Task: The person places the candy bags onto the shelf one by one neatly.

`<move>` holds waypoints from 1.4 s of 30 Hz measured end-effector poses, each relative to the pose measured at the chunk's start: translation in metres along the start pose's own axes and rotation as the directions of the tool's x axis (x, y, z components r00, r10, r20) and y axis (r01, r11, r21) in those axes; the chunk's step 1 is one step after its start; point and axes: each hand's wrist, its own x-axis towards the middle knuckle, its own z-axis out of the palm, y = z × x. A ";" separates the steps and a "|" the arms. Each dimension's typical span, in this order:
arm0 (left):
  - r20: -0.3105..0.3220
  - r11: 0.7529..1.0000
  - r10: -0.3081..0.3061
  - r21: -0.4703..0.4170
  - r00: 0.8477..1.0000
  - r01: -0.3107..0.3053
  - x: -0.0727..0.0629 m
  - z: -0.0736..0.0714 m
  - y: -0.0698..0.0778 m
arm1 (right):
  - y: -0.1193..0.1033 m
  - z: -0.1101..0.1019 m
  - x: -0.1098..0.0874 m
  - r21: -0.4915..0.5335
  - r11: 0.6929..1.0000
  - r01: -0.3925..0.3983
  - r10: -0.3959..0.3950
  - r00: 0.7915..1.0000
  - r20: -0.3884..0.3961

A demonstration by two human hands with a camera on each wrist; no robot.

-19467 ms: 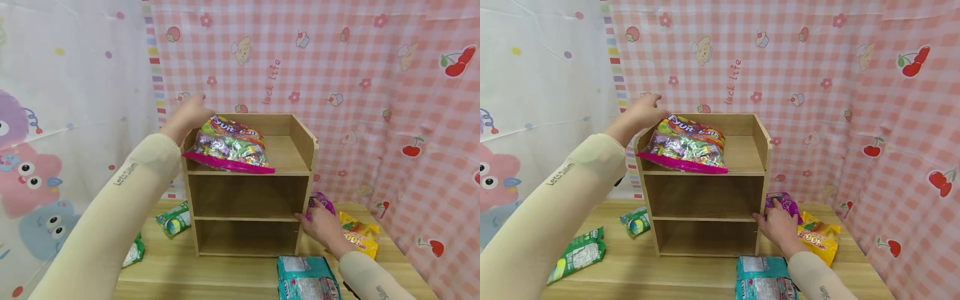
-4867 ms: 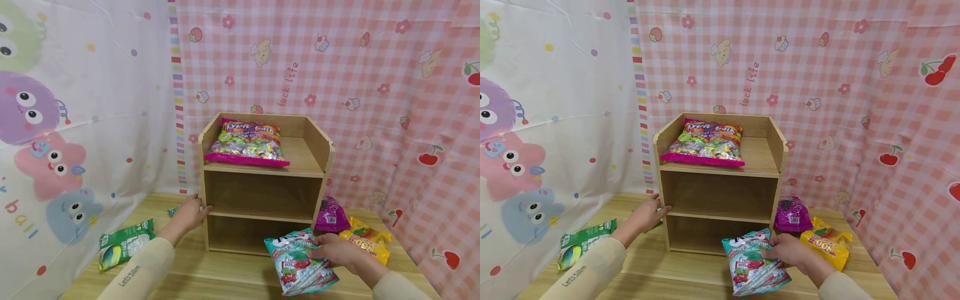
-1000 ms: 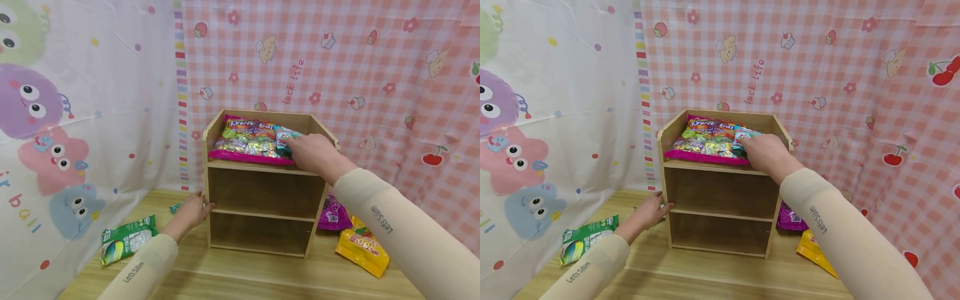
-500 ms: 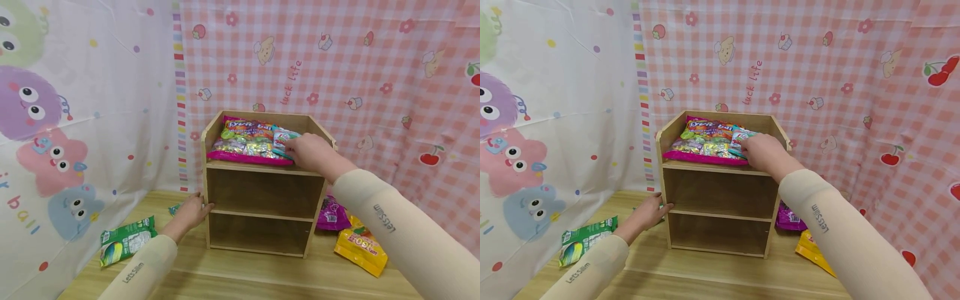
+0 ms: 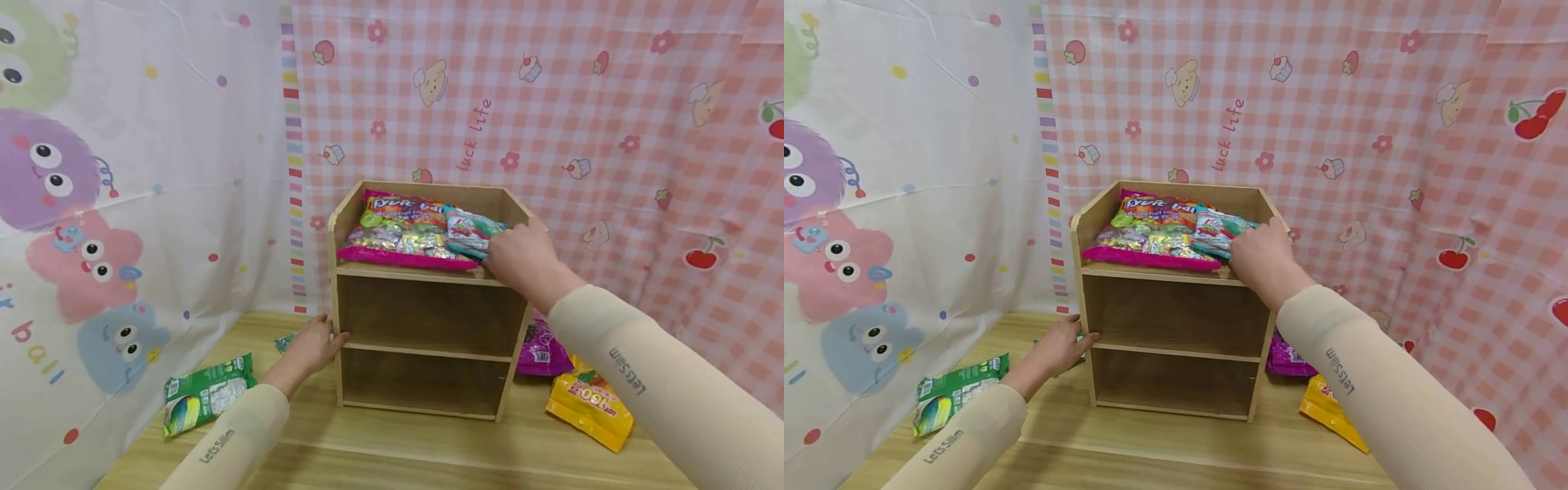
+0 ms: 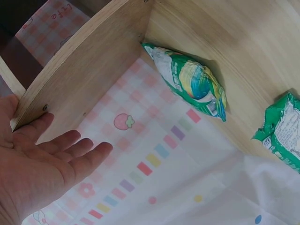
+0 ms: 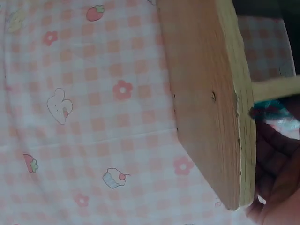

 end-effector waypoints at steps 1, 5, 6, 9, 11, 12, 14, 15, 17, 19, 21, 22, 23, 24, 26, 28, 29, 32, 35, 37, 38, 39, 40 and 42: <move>0.001 1.000 -0.001 0.000 1.000 0.001 0.000 0.000 0.000 | -0.001 0.001 0.000 -0.022 1.000 -0.002 0.002 1.000 -0.008; 0.002 1.000 -0.006 -0.002 1.000 0.006 -0.001 -0.001 0.001 | -0.005 0.002 -0.001 -0.010 1.000 -0.013 0.012 0.999 -0.031; 0.000 1.000 -0.004 -0.001 1.000 0.004 -0.001 -0.001 0.001 | -0.006 0.001 -0.001 0.007 1.000 -0.012 0.013 0.999 -0.037; -0.002 1.000 -0.002 0.000 1.000 0.002 -0.001 0.000 0.001 | -0.007 -0.002 -0.001 0.057 0.998 -0.011 0.014 0.999 -0.047; -0.002 1.000 -0.001 -0.003 1.000 0.001 0.000 0.000 0.000 | -0.006 -0.002 -0.001 0.070 0.998 -0.006 0.011 0.998 -0.066; 0.000 1.000 -0.002 -0.005 1.000 0.002 0.000 0.000 0.000 | -0.005 -0.002 -0.001 0.075 0.997 -0.003 0.009 0.997 -0.073; 0.003 1.000 -0.003 -0.004 1.000 0.003 0.000 0.000 0.001 | -0.002 -0.001 -0.001 0.109 0.994 -0.017 0.024 0.998 -0.057; 0.004 1.000 -0.003 -0.006 1.000 0.003 0.001 0.000 0.001 | -0.001 -0.001 -0.001 0.120 0.992 -0.024 0.031 0.998 -0.053; 0.002 1.000 -0.005 -0.008 1.000 0.005 0.001 0.000 0.001 | 0.002 -0.001 -0.001 0.137 0.990 -0.027 0.033 0.999 -0.042; 0.003 1.000 -0.007 -0.010 1.000 0.007 0.001 0.000 0.001 | 0.003 -0.003 -0.002 0.133 0.991 -0.030 0.035 0.999 -0.035; 0.002 1.000 -0.007 -0.013 1.000 0.007 0.001 0.000 0.000 | 0.003 -0.002 -0.002 0.081 0.997 -0.015 0.020 0.998 -0.056; 0.002 1.000 -0.007 -0.013 1.000 0.007 0.001 0.000 0.000 | 0.002 -0.002 -0.003 0.048 0.999 -0.006 0.009 0.998 -0.059; 0.003 1.000 -0.006 -0.012 1.000 0.006 0.001 0.000 0.000 | 0.002 -0.002 -0.003 0.019 1.000 0.000 0.001 0.998 -0.060; 0.003 1.000 -0.005 -0.011 1.000 0.005 0.000 0.000 0.000 | 0.001 -0.001 -0.003 -0.008 1.000 0.007 -0.008 0.998 -0.059; 0.004 1.000 -0.006 -0.010 1.000 0.006 0.000 0.000 0.000 | 0.000 0.000 -0.003 -0.042 0.999 0.030 -0.032 0.998 -0.053; 0.006 1.000 -0.009 -0.012 1.000 0.009 0.000 0.000 0.001 | -0.002 0.000 -0.004 -0.051 0.997 0.054 -0.056 0.997 -0.053; 0.007 1.000 -0.011 -0.012 1.000 0.011 0.000 0.000 0.001 | -0.002 0.000 -0.004 -0.047 0.997 0.062 -0.065 0.996 -0.057; 0.008 1.000 -0.012 -0.011 1.000 0.012 0.000 0.000 0.002 | -0.002 0.002 -0.005 -0.015 0.998 0.058 -0.059 0.996 -0.070; 0.009 1.000 -0.006 -0.007 1.000 0.006 0.001 0.000 0.001 | 0.000 0.005 -0.007 0.026 0.999 0.020 -0.018 0.997 -0.076; 0.005 1.000 -0.003 -0.007 1.000 0.003 0.001 0.001 0.001 | 0.001 0.007 -0.008 0.054 0.999 0.003 0.001 0.997 -0.078; 0.003 1.000 -0.002 -0.007 1.000 0.002 0.001 0.001 0.001 | 0.001 0.008 -0.008 0.058 0.998 0.002 0.002 0.997 -0.081; 0.002 1.000 -0.002 -0.009 1.000 0.002 0.001 0.001 0.001 | 0.001 0.008 -0.009 0.056 0.998 0.004 0.000 0.996 -0.084; -0.001 1.000 -0.003 -0.008 1.000 0.003 0.001 0.001 0.000 | 0.001 0.008 -0.009 0.058 0.998 0.012 -0.007 0.996 -0.088; -0.001 1.000 -0.005 -0.006 1.000 0.005 0.000 0.001 0.000 | 0.000 0.008 -0.010 0.055 0.998 0.032 -0.027 0.995 -0.093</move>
